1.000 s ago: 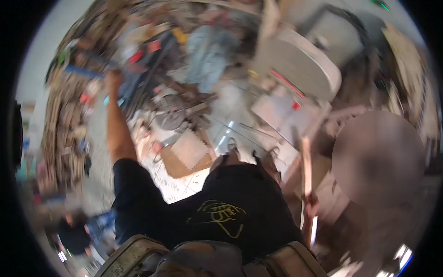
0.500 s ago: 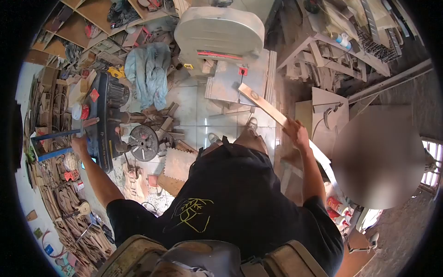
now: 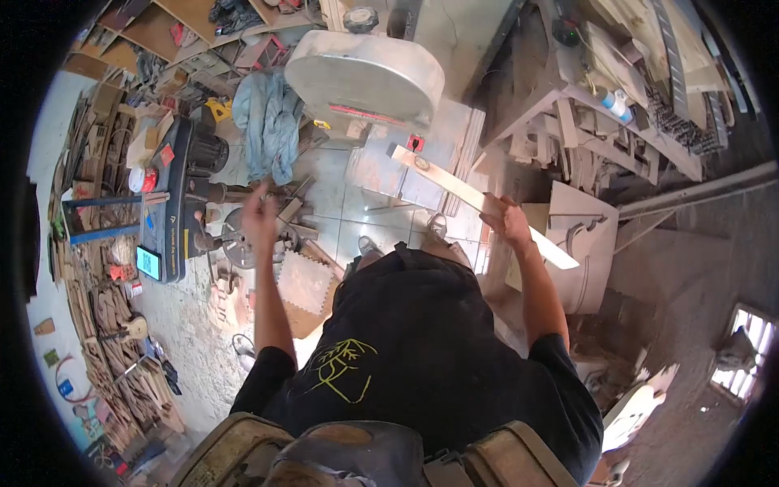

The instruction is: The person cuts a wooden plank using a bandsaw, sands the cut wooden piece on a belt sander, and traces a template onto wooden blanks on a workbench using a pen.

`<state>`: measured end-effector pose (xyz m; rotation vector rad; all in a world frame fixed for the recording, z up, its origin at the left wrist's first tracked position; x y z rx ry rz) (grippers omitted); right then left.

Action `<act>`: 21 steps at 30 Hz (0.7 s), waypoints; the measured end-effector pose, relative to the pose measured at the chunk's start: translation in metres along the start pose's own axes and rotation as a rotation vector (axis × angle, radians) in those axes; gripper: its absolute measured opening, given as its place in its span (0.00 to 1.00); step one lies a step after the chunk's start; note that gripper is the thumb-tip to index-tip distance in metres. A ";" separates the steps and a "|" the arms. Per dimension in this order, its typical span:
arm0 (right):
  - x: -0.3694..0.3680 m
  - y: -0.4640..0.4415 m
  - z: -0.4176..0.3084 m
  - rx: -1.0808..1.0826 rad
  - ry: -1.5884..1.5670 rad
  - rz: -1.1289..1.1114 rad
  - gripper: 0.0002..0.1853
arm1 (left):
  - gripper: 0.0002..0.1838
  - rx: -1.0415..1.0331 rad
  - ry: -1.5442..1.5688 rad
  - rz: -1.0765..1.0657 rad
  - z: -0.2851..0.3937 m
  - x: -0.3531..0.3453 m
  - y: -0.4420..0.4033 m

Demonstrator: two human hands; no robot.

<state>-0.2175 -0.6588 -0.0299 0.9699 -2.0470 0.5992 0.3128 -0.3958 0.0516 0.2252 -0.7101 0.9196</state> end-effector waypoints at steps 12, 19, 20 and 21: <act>0.018 -0.031 0.005 -0.027 -0.037 -0.116 0.31 | 0.41 0.472 0.340 -0.167 -0.007 -0.247 -0.061; 0.015 -0.025 0.010 -0.055 -0.051 -0.112 0.32 | 0.41 0.660 0.791 -0.028 -0.013 -0.255 -0.067; 0.014 -0.025 0.010 -0.043 -0.056 -0.107 0.32 | 0.40 0.710 0.838 -0.064 0.010 -0.242 -0.060; 0.014 -0.025 0.009 -0.034 -0.055 -0.110 0.32 | 0.41 0.678 0.809 -0.066 0.011 -0.242 -0.061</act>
Point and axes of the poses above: each hand's wrist, its own y-axis away from the middle knuckle, its own x-axis out of the back of the hand, z = x × y, the point moved 8 cm from there along -y, towards the middle knuckle, and after that the axes turned 13 degrees about x, right-handed, at the moved point
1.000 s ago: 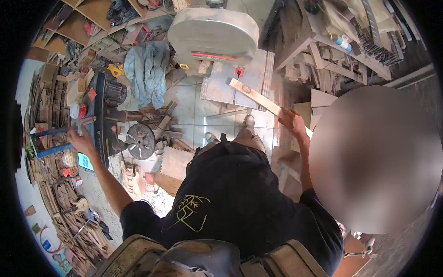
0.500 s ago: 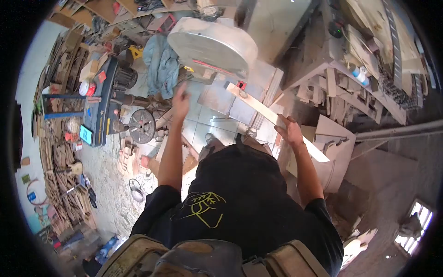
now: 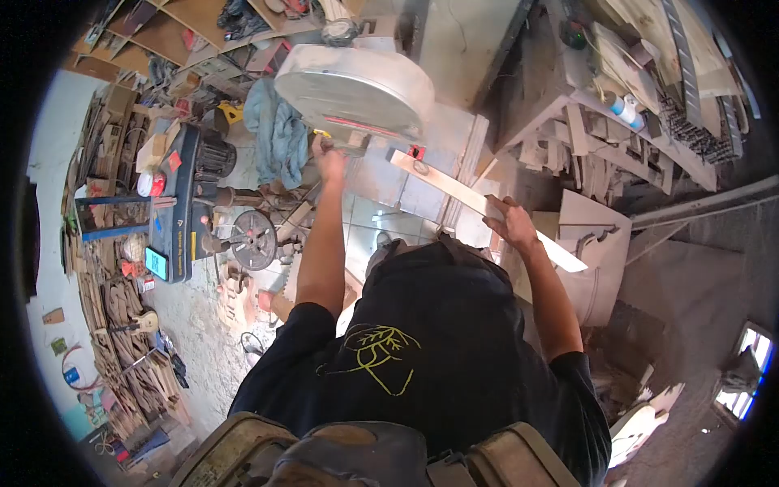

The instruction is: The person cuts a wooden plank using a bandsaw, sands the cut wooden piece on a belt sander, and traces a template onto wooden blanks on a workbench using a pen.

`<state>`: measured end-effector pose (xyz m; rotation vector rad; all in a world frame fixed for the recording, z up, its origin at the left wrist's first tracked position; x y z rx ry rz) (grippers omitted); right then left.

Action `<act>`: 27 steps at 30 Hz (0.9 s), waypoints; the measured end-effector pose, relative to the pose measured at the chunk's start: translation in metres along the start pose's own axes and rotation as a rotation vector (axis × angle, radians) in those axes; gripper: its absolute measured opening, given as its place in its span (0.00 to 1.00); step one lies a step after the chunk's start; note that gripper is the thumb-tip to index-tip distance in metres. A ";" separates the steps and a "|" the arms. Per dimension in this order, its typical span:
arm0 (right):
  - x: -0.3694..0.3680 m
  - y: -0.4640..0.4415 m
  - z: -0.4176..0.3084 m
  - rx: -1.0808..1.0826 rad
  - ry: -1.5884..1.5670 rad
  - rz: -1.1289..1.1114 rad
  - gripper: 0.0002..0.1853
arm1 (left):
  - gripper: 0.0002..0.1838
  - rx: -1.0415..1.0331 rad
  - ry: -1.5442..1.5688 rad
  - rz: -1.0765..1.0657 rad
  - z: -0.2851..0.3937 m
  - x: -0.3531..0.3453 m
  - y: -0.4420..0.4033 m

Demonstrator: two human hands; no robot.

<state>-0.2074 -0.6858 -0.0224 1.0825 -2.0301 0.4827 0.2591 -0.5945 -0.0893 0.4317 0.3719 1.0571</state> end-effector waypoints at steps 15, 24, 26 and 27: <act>0.001 -0.004 -0.002 0.015 0.039 -0.004 0.30 | 0.34 -0.390 -0.534 0.153 0.020 -0.003 0.007; 0.001 -0.010 -0.020 0.026 0.040 0.012 0.23 | 0.26 -0.274 -0.477 -0.018 0.016 0.015 -0.029; 0.000 -0.008 -0.021 0.030 0.041 0.013 0.23 | 0.24 -0.267 -0.516 0.067 0.019 0.018 -0.015; -0.001 -0.007 -0.020 -0.002 0.038 0.008 0.23 | 0.23 -0.269 -0.536 0.101 0.026 0.013 0.000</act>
Point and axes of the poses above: each hand's wrist, its own y-axis away from the middle knuckle, its own x-axis out of the back of the hand, z = x × y, the point moved 8 cm from there along -y, towards the middle knuckle, and after that the axes turned 13 degrees about x, right-handed, at the moved point
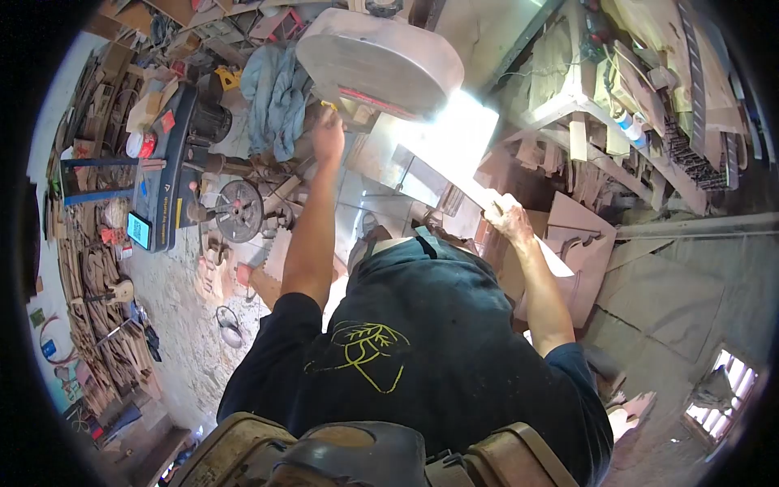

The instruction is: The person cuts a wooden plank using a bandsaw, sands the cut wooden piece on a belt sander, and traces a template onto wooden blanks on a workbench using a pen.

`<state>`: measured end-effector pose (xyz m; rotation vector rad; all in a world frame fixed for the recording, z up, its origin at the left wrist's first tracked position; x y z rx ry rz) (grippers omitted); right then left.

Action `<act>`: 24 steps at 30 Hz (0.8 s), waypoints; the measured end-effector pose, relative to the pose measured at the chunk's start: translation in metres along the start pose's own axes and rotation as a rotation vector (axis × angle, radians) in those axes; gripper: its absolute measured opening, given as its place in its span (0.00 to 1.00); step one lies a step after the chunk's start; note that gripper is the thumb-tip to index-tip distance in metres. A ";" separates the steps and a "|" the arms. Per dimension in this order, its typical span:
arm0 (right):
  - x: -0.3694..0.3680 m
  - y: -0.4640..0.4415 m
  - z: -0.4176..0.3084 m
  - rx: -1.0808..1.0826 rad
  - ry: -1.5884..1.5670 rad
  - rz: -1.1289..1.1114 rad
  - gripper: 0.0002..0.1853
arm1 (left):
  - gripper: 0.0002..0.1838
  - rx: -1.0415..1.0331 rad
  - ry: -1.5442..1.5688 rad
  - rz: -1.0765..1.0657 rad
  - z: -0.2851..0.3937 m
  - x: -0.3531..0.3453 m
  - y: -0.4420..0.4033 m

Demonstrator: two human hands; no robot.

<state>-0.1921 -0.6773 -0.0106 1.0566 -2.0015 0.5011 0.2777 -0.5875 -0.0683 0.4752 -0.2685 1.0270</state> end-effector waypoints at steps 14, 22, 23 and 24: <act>-0.004 0.007 0.009 -0.082 0.042 0.030 0.23 | 0.15 -0.414 -0.302 -0.353 0.029 -0.092 0.099; -0.005 0.005 0.013 -0.084 0.029 0.029 0.23 | 0.15 -0.376 -0.244 -0.352 0.036 -0.091 0.098; -0.005 0.005 0.013 -0.085 0.024 0.028 0.23 | 0.15 -0.363 -0.251 -0.353 0.039 -0.090 0.100; -0.005 0.005 0.012 -0.083 0.024 0.032 0.23 | 0.15 -0.352 -0.256 -0.354 0.041 -0.089 0.101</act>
Point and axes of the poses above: each hand's wrist, its own y-axis away from the middle knuckle, its own x-axis out of the back of the hand, z = x × y, the point moved 8 cm from there along -y, towards the middle knuckle, and after that the axes turned 13 degrees about x, right-handed, at the moved point
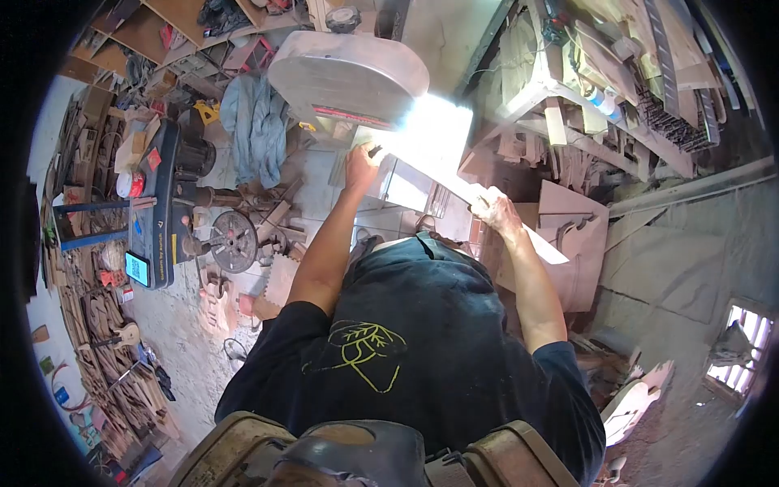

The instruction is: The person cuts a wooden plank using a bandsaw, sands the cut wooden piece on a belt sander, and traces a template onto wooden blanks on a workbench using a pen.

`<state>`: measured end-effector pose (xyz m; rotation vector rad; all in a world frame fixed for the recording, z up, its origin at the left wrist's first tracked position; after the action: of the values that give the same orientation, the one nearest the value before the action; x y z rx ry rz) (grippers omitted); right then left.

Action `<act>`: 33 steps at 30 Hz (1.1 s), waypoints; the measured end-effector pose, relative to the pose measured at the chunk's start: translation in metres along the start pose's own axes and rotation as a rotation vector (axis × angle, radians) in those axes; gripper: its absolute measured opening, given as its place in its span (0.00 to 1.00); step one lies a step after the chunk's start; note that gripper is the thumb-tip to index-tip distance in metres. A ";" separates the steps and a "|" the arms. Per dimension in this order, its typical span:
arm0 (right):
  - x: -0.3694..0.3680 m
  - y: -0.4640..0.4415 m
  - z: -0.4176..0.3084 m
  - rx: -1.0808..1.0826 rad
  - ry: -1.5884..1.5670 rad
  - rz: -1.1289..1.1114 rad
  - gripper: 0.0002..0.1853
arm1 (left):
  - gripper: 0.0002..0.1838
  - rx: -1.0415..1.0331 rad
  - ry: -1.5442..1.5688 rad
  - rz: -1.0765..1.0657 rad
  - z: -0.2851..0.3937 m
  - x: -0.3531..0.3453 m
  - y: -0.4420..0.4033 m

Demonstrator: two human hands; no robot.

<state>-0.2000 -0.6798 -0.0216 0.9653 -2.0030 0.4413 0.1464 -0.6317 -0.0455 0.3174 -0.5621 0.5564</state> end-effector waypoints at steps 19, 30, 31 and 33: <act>0.004 -0.006 -0.013 0.034 -0.012 -0.006 0.21 | 0.14 -0.083 -0.015 0.082 0.009 0.007 0.000; 0.004 -0.005 -0.016 -0.003 -0.017 -0.001 0.21 | 0.12 -0.102 0.004 0.066 0.013 0.007 -0.003; 0.005 -0.005 -0.017 0.001 -0.017 0.000 0.21 | 0.12 -0.083 -0.006 0.056 0.011 0.006 -0.004; 0.005 -0.005 -0.017 0.000 -0.016 -0.001 0.21 | 0.11 -0.046 -0.025 0.036 0.016 0.009 -0.002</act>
<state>-0.1883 -0.6747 -0.0081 0.9730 -2.0164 0.4343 0.1470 -0.6368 -0.0277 0.2716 -0.6050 0.5736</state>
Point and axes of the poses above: each hand's wrist, its own y-axis away from the middle knuckle, its own x-axis out of the back of the hand, z = x × y, the point moved 8 cm from there along -y, towards the middle knuckle, and after that the axes turned 13 degrees about x, right-handed, at the moved point
